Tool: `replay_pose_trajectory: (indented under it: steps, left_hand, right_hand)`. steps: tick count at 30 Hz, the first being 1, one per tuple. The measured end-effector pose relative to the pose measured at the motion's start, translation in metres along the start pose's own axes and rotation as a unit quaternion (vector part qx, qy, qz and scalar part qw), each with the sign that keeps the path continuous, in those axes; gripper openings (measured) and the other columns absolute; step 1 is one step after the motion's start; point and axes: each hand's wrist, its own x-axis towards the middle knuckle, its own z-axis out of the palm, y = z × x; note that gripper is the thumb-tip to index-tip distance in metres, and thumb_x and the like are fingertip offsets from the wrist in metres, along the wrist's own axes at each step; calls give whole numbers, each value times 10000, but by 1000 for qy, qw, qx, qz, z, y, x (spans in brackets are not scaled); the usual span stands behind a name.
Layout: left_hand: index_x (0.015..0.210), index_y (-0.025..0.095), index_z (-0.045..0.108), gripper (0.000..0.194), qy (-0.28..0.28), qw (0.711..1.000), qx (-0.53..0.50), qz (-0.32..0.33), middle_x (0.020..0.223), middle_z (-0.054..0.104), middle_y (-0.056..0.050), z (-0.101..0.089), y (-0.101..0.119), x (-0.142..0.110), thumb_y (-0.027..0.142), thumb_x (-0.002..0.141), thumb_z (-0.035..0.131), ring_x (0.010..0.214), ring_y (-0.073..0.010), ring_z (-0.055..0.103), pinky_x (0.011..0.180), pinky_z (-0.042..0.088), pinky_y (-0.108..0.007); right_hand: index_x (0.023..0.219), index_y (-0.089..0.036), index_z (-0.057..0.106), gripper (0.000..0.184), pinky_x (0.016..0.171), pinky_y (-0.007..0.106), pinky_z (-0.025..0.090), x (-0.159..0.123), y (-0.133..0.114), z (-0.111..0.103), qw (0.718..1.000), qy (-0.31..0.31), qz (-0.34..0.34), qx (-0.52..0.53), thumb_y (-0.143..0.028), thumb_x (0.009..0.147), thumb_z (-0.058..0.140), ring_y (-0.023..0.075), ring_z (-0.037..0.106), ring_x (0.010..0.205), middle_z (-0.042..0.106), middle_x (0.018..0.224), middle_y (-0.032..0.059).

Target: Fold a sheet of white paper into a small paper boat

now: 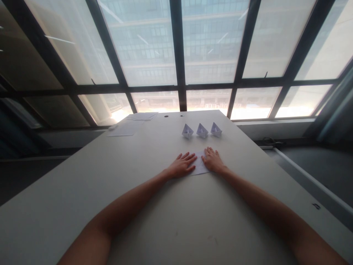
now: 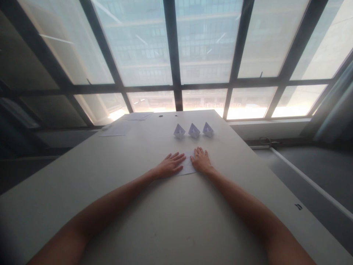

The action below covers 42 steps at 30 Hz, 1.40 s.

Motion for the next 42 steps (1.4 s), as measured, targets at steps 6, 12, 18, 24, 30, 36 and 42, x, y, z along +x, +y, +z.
replay_pose_trajectory:
  steps: [6,12,18,24,30,36,42]
  left_hand:
    - [1521,319,358,648,36,999,14,-10,1577,364,-18,-7,5,-1,653,969,293,1427,-301,312,1145,251,-471]
    - [1426,346,492,571,60,998,25,-22,1450,492,-48,-15,11,-4,639,967,320,1283,-322,420,1076,329,-484]
    - [1431,284,498,533,62,996,-11,61,1454,487,-74,-13,5,-4,544,970,436,1381,-285,370,1166,268,-437]
    - [1496,320,418,563,-7,981,-83,175,1570,376,-18,-21,4,-8,534,977,457,1463,-241,306,1231,160,-396]
    - [1529,332,351,592,-3,991,-60,116,1599,310,7,-11,9,-5,553,984,424,1495,-244,229,1233,147,-428]
    - [1536,282,342,582,24,998,-24,53,1609,288,-25,0,9,-1,513,1003,382,1496,-258,224,1226,158,-466]
    - [1532,292,348,561,23,998,-24,53,1610,285,-19,-1,9,-1,441,994,411,1499,-249,215,1229,147,-453]
  right_hand:
    - [1374,-57,531,507,1174,524,59,-7,-6,-9,995,89,19,-36,-340,976,396,350,217,1458,355,1540,245]
    - [1080,-116,704,371,1019,434,343,-11,-11,-16,994,96,-3,-51,-257,978,376,321,481,1176,601,1198,216]
    - [1105,-121,691,382,965,404,375,-7,-6,-18,996,77,-8,-49,-318,996,383,308,487,1142,573,1205,198]
    - [1137,-185,686,327,978,349,368,-1,4,-22,997,66,-27,-19,-309,991,422,268,515,1151,599,1229,143]
    - [1303,-175,609,418,1011,355,358,5,12,-17,993,115,37,19,-338,997,376,272,515,1186,622,1255,143]
    - [1309,-144,600,445,997,350,390,13,22,-8,981,162,64,88,-369,949,466,265,562,1119,681,1163,123]
    - [1285,-146,609,459,1002,366,411,18,30,-4,973,169,33,152,-320,863,563,254,585,1078,685,1106,110]
